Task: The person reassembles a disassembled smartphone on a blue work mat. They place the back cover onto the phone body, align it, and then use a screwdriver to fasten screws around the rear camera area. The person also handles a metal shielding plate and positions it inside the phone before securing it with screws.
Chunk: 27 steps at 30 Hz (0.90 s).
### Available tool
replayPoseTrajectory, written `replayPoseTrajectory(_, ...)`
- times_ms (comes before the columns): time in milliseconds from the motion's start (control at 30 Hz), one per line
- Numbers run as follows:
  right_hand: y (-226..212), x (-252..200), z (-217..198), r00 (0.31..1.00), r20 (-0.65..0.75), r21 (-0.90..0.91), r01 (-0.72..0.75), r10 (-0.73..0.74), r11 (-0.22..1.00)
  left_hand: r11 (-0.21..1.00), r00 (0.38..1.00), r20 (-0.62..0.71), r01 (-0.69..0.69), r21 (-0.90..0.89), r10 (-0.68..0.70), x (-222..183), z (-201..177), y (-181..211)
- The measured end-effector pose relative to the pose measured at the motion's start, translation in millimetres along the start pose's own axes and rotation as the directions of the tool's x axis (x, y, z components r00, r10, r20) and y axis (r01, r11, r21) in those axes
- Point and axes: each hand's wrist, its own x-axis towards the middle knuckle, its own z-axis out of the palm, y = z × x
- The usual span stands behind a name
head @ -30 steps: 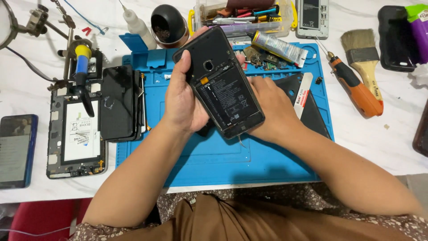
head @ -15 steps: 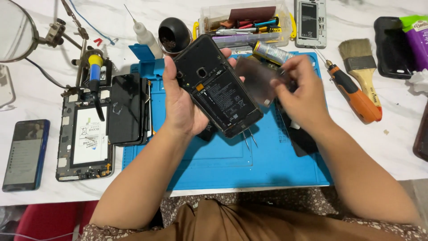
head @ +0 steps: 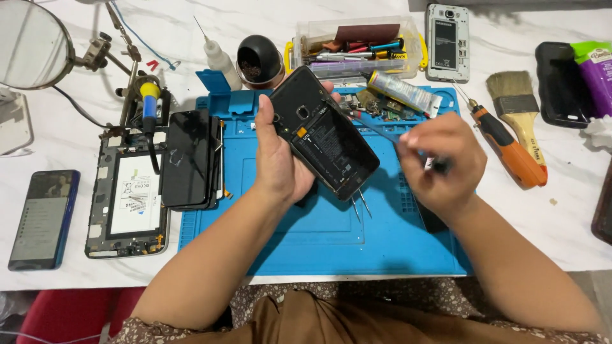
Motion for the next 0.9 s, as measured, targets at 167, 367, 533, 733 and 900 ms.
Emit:
replayPoseTrajectory(167, -22, 13, 12, 0.895, 0.186, -0.149, 0.434, -0.406, 0.889, 0.995, 0.995, 0.022, -0.095, 0.024, 0.094, 0, -3, -6)
replayPoseTrajectory(367, -24, 13, 17, 0.823, 0.311, -0.245, 0.553, -0.476, 0.796, 0.994, 0.992, 0.053, -0.113, -0.009, 0.113, -1, 4, -4)
replayPoseTrajectory(533, -27, 14, 16, 0.803, 0.326, -0.221, 0.578, -0.499, 0.786, 0.985, 0.985, 0.032, -0.169, 0.021, 0.168, 0, 2, -5)
replayPoseTrajectory(733, -31, 16, 16, 0.787, 0.347, -0.217, 0.597, -0.510, 0.773, 0.985, 0.985, 0.049, -0.165, 0.049, 0.163, 0, 1, -4)
replayPoseTrajectory(900, -34, 19, 16, 0.782, 0.359, -0.230, 0.603, -0.510, 0.764, 0.989, 0.991, 0.033, -0.135, 0.055, 0.133, 1, 2, -3)
